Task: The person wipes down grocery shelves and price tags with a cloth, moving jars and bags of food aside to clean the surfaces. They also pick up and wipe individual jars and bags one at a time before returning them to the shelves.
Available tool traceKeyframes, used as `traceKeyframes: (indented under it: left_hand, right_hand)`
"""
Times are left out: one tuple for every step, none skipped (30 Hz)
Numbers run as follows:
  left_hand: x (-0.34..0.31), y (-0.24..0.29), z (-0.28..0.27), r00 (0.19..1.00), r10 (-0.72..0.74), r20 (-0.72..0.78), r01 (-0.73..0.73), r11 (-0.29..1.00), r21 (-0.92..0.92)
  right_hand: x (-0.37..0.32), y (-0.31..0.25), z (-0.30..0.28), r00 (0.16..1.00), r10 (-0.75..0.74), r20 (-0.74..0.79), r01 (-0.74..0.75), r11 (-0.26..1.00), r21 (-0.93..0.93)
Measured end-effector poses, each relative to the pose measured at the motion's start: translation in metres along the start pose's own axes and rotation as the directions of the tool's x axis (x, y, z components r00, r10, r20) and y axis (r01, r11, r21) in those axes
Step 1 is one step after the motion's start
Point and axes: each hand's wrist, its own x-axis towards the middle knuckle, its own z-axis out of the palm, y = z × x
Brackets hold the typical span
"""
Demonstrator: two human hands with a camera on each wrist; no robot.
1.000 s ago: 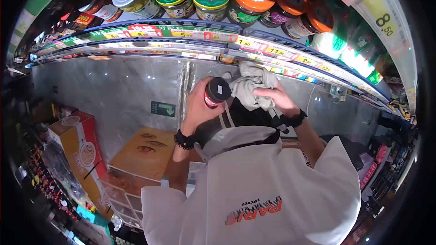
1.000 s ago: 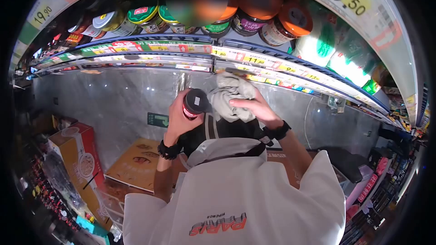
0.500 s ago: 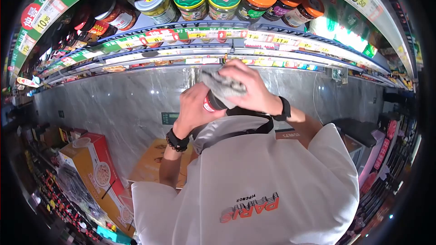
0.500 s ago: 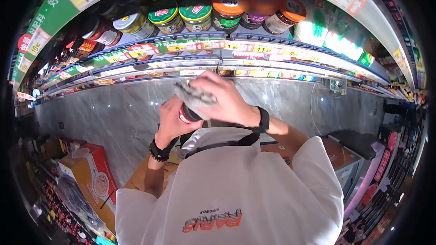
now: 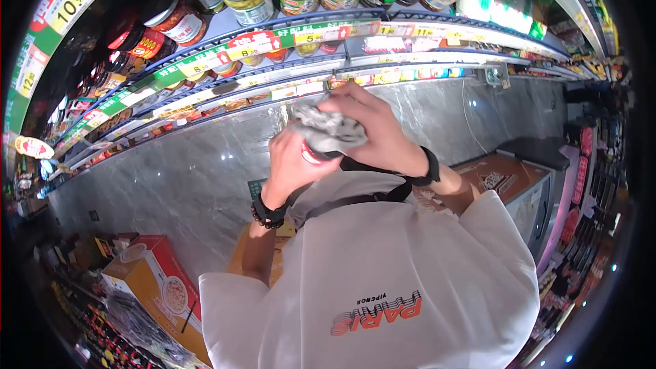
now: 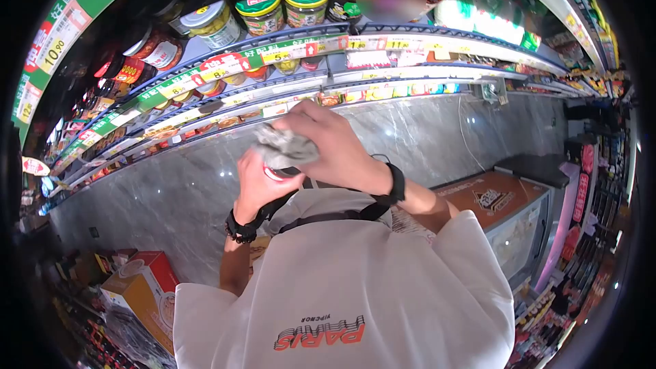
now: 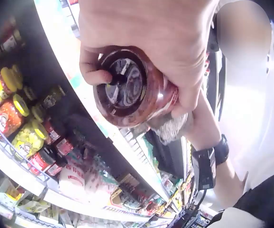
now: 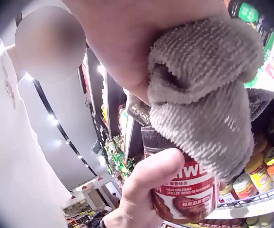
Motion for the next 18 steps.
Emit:
traceKeyframes:
  left_hand:
    - [-0.001, -0.001, -0.001, 0.999, -0.007, 0.036, 0.006, 1.000, 0.012]
    - [-0.001, -0.008, -0.005, 0.998, 0.047, 0.050, -0.053, 0.992, 0.112]
    - [-0.001, -0.013, -0.008, 0.998, 0.061, 0.025, -0.064, 0.992, 0.107]
    - [-0.003, -0.014, -0.011, 0.998, 0.067, 0.003, -0.067, 0.993, 0.101]
    - [-0.003, -0.014, -0.014, 0.997, 0.074, -0.024, -0.072, 0.993, 0.099]
    - [-0.002, -0.016, -0.017, 0.995, 0.097, 0.021, -0.099, 0.987, 0.129]
    - [-0.005, -0.016, -0.015, 0.998, 0.058, 0.028, -0.059, 0.997, 0.046]
    - [-0.008, -0.015, -0.011, 0.999, 0.019, 0.036, -0.018, 0.999, -0.036]
    - [-0.009, -0.013, -0.009, 0.999, -0.019, 0.046, 0.025, 0.993, -0.116]
    - [-0.009, -0.009, -0.009, 0.998, 0.024, 0.066, -0.015, 0.991, -0.132]
    - [-0.010, -0.008, -0.007, 0.997, -0.020, 0.070, 0.033, 0.981, -0.189]
    - [-0.011, -0.008, -0.003, 0.995, -0.064, 0.077, 0.081, 0.966, -0.246]
    - [-0.011, -0.007, 0.001, 0.990, -0.108, 0.090, 0.131, 0.945, -0.301]
    - [-0.008, -0.002, 0.003, 0.992, -0.099, 0.079, 0.119, 0.941, -0.318]
    - [-0.006, 0.000, 0.004, 0.994, -0.081, 0.080, 0.101, 0.951, -0.291]
    - [-0.003, 0.000, 0.005, 0.995, -0.065, 0.079, 0.084, 0.962, -0.261]
    - [0.002, 0.001, 0.007, 0.996, -0.047, 0.074, 0.063, 0.971, -0.230]
    - [0.007, 0.001, 0.011, 0.997, -0.038, 0.061, 0.052, 0.971, -0.234]
  right_hand:
    - [0.005, -0.001, 0.008, 1.000, -0.010, -0.010, 0.010, 1.000, 0.006]
    - [0.009, -0.002, 0.012, 0.999, -0.026, -0.019, 0.026, 1.000, 0.011]
    - [0.010, -0.005, 0.014, 0.998, -0.070, 0.001, 0.070, 0.997, 0.013]
    - [0.010, -0.010, 0.015, 0.994, -0.109, 0.022, 0.108, 0.994, 0.022]
    - [0.010, -0.013, 0.016, 0.987, -0.152, 0.045, 0.151, 0.988, 0.032]
    - [0.006, -0.010, 0.016, 0.970, -0.237, 0.052, 0.238, 0.971, 0.002]
    - [0.002, -0.007, 0.011, 0.963, -0.255, 0.085, 0.255, 0.967, 0.013]
    - [-0.001, -0.003, 0.003, 0.954, -0.274, 0.119, 0.273, 0.962, 0.025]
    - [-0.004, 0.001, -0.004, 0.944, -0.294, 0.152, 0.292, 0.956, 0.039]
    - [-0.007, 0.004, -0.009, 0.959, -0.243, 0.143, 0.231, 0.968, 0.095]
    - [-0.008, 0.017, -0.013, 0.981, -0.159, 0.111, 0.144, 0.981, 0.128]
    - [-0.009, 0.035, -0.016, 0.994, -0.070, 0.081, 0.056, 0.985, 0.163]
    - [-0.011, 0.047, -0.018, 0.998, 0.023, 0.053, -0.033, 0.979, 0.203]
    - [-0.008, 0.048, -0.024, 0.977, 0.215, -0.002, -0.199, 0.911, 0.362]
    - [-0.004, 0.046, -0.032, 0.915, 0.403, -0.022, -0.334, 0.788, 0.518]
    - [-0.001, 0.044, -0.038, 0.819, 0.573, -0.005, -0.429, 0.618, 0.659]
    - [0.000, 0.044, -0.043, 0.893, 0.449, -0.041, -0.359, 0.764, 0.536]
    - [-0.002, 0.042, -0.048, 0.949, 0.311, -0.055, -0.265, 0.878, 0.398]
